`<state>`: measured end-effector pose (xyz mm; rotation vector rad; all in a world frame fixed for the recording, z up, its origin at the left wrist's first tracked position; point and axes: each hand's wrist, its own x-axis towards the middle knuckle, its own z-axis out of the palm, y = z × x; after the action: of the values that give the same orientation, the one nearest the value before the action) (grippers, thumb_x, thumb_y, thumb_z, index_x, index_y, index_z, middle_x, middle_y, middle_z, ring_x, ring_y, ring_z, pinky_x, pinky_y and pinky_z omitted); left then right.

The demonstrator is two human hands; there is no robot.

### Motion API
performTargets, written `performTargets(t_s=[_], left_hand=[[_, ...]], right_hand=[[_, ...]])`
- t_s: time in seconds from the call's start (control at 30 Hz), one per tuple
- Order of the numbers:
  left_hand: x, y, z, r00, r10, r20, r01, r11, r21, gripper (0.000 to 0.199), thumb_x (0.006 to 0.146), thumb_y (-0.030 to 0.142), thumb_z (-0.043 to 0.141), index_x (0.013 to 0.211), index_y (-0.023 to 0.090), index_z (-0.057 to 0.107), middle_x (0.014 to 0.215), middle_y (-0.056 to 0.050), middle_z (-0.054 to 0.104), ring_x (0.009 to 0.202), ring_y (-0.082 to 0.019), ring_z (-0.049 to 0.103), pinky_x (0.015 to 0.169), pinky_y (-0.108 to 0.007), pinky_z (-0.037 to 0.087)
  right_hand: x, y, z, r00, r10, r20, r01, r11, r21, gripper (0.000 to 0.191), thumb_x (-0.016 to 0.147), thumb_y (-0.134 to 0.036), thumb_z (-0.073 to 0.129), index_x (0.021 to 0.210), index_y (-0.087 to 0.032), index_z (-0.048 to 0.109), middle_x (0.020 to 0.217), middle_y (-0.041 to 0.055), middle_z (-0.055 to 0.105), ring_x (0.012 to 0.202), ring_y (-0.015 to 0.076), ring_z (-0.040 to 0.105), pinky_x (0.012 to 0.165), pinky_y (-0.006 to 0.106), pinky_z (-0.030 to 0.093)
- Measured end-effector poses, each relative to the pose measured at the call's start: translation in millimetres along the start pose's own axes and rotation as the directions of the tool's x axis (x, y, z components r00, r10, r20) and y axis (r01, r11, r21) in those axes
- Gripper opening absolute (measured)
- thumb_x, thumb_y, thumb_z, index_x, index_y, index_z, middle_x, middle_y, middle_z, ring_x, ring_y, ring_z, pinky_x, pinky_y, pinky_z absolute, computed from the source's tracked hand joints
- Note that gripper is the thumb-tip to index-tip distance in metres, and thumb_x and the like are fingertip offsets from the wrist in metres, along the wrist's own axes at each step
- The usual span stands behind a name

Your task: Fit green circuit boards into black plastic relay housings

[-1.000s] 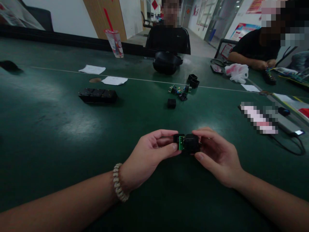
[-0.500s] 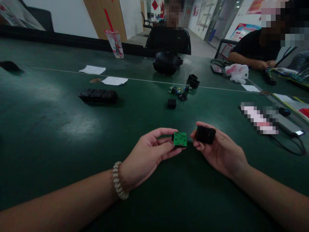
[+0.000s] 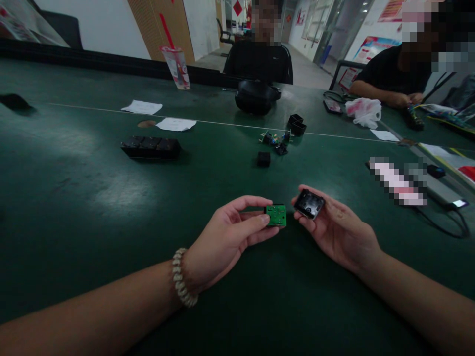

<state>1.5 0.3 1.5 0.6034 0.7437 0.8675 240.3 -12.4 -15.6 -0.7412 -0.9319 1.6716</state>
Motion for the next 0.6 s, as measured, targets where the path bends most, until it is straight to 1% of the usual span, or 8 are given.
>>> performTargets(t_s=[0.07, 0.17, 0.23, 0.3, 0.37, 0.43, 0.53, 0.6], left_hand=[[0, 0, 0.5, 1.000, 0.004, -0.004, -0.004, 1.000, 0.004, 0.022, 0.090, 0.001, 0.077, 0.103, 0.018, 0.079, 0.104, -0.006, 0.086, 0.096, -0.017, 0.081, 0.091, -0.029, 0.067], [0, -1, 0.9, 1.000, 0.011, -0.012, -0.011, 1.000, 0.012, 0.021, 0.090, 0.002, 0.077, 0.102, 0.019, 0.080, 0.104, -0.006, 0.086, 0.097, -0.017, 0.081, 0.094, -0.030, 0.066], [0, -1, 0.8, 1.000, 0.017, -0.023, -0.017, 1.000, 0.018, 0.021, 0.090, 0.002, 0.078, 0.100, 0.019, 0.081, 0.102, -0.006, 0.085, 0.096, -0.017, 0.080, 0.094, -0.030, 0.066], [1, -2, 0.2, 0.999, 0.022, -0.032, -0.021, 0.999, 0.029, 0.021, 0.089, 0.001, 0.078, 0.098, 0.019, 0.082, 0.100, -0.004, 0.085, 0.095, -0.016, 0.080, 0.093, -0.028, 0.066], [1, -2, -0.5, 0.999, 0.022, -0.036, -0.021, 0.999, 0.049, 0.021, 0.089, 0.000, 0.078, 0.097, 0.019, 0.083, 0.099, -0.004, 0.084, 0.095, -0.015, 0.080, 0.090, -0.027, 0.067], [1, -3, -1.0, 0.999, 0.021, -0.043, -0.018, 0.997, 0.069, 0.022, 0.089, 0.000, 0.078, 0.097, 0.019, 0.083, 0.100, -0.004, 0.083, 0.096, -0.016, 0.079, 0.089, -0.027, 0.067], [0, -3, -0.7, 0.998, 0.022, -0.056, -0.018, 0.997, 0.076, 0.021, 0.088, 0.000, 0.079, 0.098, 0.019, 0.083, 0.100, -0.004, 0.082, 0.096, -0.016, 0.079, 0.088, -0.028, 0.068], [-1, -3, -0.1, 0.998, 0.020, -0.058, -0.016, 0.998, 0.068, 0.021, 0.088, 0.000, 0.079, 0.098, 0.018, 0.083, 0.099, -0.004, 0.082, 0.095, -0.016, 0.078, 0.089, -0.028, 0.067]], right_hand=[[0, 3, -2, 0.999, -0.046, -0.007, 0.045, 0.997, -0.063, 0.034, 0.094, -0.036, 0.081, 0.126, -0.025, 0.079, 0.118, 0.0079, 0.083, 0.097, 0.0172, 0.083, 0.087, 0.026, 0.069], [-1, 7, -2, 0.986, -0.145, -0.084, 0.128, 0.976, -0.177, 0.029, 0.091, -0.033, 0.085, 0.119, -0.028, 0.082, 0.114, 0.0061, 0.083, 0.094, 0.0172, 0.082, 0.084, 0.029, 0.070], [-3, 9, 1, 0.966, -0.229, -0.122, 0.187, 0.940, -0.285, 0.029, 0.087, -0.028, 0.088, 0.115, -0.030, 0.083, 0.108, 0.0041, 0.083, 0.088, 0.0160, 0.080, 0.079, 0.028, 0.069], [-6, 11, 4, 0.939, -0.325, -0.110, 0.253, 0.873, -0.416, 0.034, 0.085, -0.020, 0.088, 0.116, -0.032, 0.082, 0.105, 0.0029, 0.081, 0.086, 0.0150, 0.077, 0.076, 0.026, 0.068], [-10, 12, 9, 0.901, -0.432, -0.045, 0.339, 0.764, -0.549, 0.042, 0.084, -0.011, 0.085, 0.120, -0.032, 0.080, 0.111, 0.0036, 0.078, 0.089, 0.0151, 0.074, 0.077, 0.026, 0.066], [-13, 11, 13, 0.845, -0.531, 0.064, 0.436, 0.614, -0.659, 0.049, 0.085, -0.006, 0.079, 0.126, -0.031, 0.078, 0.117, 0.0064, 0.073, 0.096, 0.0183, 0.072, 0.078, 0.030, 0.064], [-18, 10, 19, 0.747, -0.616, 0.251, 0.550, 0.359, -0.754, 0.058, 0.086, -0.003, 0.073, 0.136, -0.030, 0.073, 0.119, 0.0093, 0.066, 0.107, 0.0243, 0.067, 0.081, 0.037, 0.062], [-21, 9, 20, 0.681, -0.649, 0.338, 0.583, 0.202, -0.787, 0.064, 0.084, -0.003, 0.073, 0.141, -0.031, 0.070, 0.119, 0.0098, 0.064, 0.108, 0.0266, 0.065, 0.082, 0.041, 0.061]])
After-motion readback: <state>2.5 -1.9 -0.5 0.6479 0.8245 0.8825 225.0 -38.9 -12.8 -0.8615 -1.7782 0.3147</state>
